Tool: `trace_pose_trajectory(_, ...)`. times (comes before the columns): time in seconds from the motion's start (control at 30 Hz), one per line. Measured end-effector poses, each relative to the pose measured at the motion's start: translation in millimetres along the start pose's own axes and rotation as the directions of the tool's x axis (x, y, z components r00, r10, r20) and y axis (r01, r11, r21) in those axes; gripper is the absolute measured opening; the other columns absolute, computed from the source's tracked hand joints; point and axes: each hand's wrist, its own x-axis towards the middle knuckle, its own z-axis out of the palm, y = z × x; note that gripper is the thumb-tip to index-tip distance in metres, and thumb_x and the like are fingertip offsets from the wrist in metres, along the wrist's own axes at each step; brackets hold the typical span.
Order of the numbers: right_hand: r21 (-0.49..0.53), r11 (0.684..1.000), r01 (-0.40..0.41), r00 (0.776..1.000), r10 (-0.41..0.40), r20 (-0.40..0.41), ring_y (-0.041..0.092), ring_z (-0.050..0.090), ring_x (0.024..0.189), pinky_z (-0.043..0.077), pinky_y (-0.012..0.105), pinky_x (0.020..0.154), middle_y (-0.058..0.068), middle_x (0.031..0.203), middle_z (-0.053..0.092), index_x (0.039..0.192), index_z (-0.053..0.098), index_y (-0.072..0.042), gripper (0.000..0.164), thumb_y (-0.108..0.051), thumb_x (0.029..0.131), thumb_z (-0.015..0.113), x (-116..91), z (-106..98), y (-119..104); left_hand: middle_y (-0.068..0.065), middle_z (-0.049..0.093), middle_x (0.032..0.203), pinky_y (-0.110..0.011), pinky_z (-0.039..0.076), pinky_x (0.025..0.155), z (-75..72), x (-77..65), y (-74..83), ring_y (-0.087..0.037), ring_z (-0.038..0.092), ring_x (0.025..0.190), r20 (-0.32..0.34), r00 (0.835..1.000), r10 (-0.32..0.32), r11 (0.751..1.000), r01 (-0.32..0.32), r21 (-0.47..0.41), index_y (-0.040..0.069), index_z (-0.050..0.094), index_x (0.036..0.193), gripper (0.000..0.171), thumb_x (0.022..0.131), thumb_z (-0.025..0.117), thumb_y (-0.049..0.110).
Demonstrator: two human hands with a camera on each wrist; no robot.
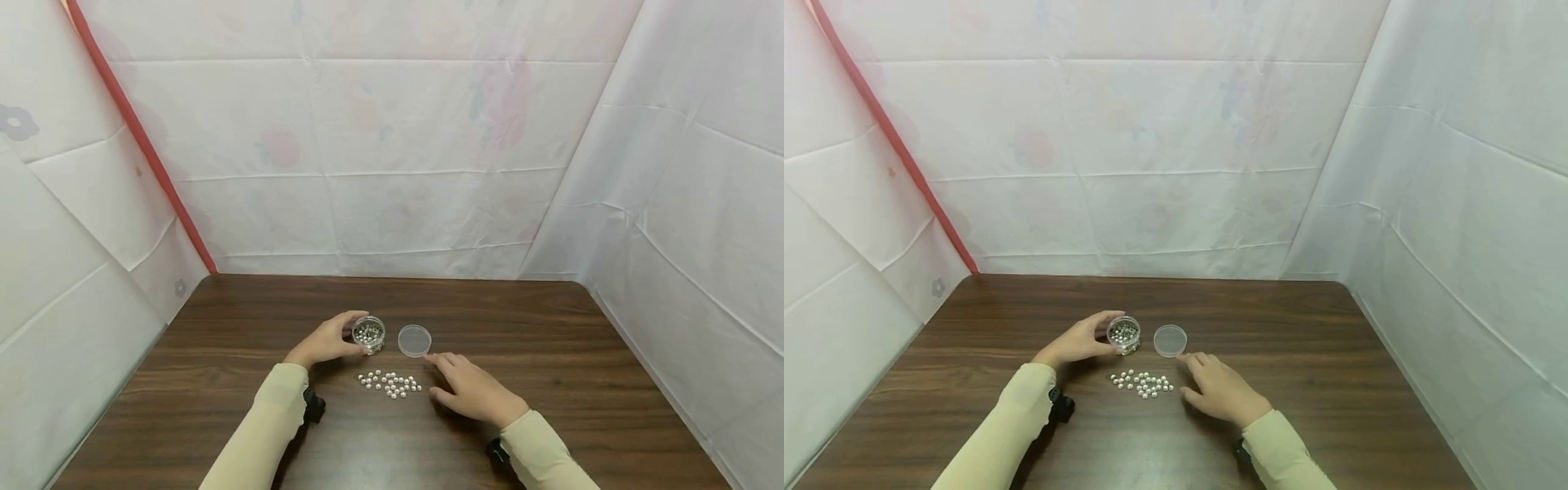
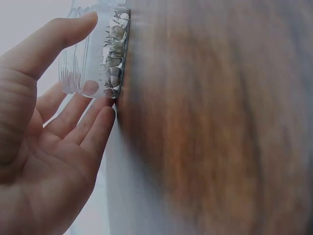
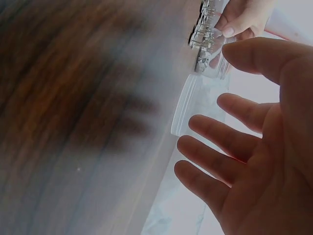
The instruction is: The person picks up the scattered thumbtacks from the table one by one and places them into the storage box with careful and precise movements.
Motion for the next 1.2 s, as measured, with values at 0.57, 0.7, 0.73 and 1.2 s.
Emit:
trace_pose_trajectory(0.57,-0.010,1.000,0.003,1.000,-0.003,0.029,0.019,0.044,0.120,0.044,0.045,0.098,0.005,0.132,0.051,0.140,0.040,-0.011,0.055,-0.033,0.092,0.057,1,0,-3,-0.009,0.051,0.128,-0.047,0.040,0.103,7.6,6.5,-2.5,-0.025,0.044,0.120,0.027,0.999,-0.039,0.993,0.042,-0.109,0.015,0.044,0.132,0.077,0.067,0.084,0.029)
trace_pose_trajectory(0.7,-0.007,1.000,0.006,0.999,-0.006,0.035,0.020,0.044,0.120,0.044,0.045,0.098,0.005,0.132,0.050,0.140,0.039,-0.011,0.056,-0.033,0.092,0.056,1,1,-2,-0.008,0.049,0.130,-0.046,0.037,0.106,7.4,6.4,-5.9,-0.026,0.040,0.124,0.039,0.998,-0.046,0.988,0.051,-0.148,0.017,0.045,0.132,0.075,0.068,0.083,0.030)
trace_pose_trajectory(0.73,-0.008,1.000,0.010,0.999,-0.010,0.032,0.020,0.044,0.120,0.045,0.045,0.098,0.005,0.132,0.050,0.140,0.040,-0.011,0.055,-0.033,0.092,0.057,1,2,-2,-0.006,0.049,0.130,-0.046,0.036,0.106,7.4,6.2,-6.4,-0.025,0.039,0.125,0.043,0.998,-0.054,0.987,0.060,-0.151,0.019,0.046,0.132,0.074,0.068,0.083,0.031)
trace_pose_trajectory(1.2,-0.004,0.997,0.076,0.997,-0.075,0.031,0.014,0.051,0.104,0.051,0.039,0.087,0.000,0.112,0.059,0.120,0.058,-0.013,0.035,-0.027,0.088,0.064,11,7,-3,-0.006,0.048,0.133,-0.047,0.032,0.109,7.6,6.4,-12.4,-0.024,0.036,0.128,0.065,0.996,-0.063,0.971,0.076,-0.226,0.020,0.048,0.131,0.071,0.069,0.083,0.028)
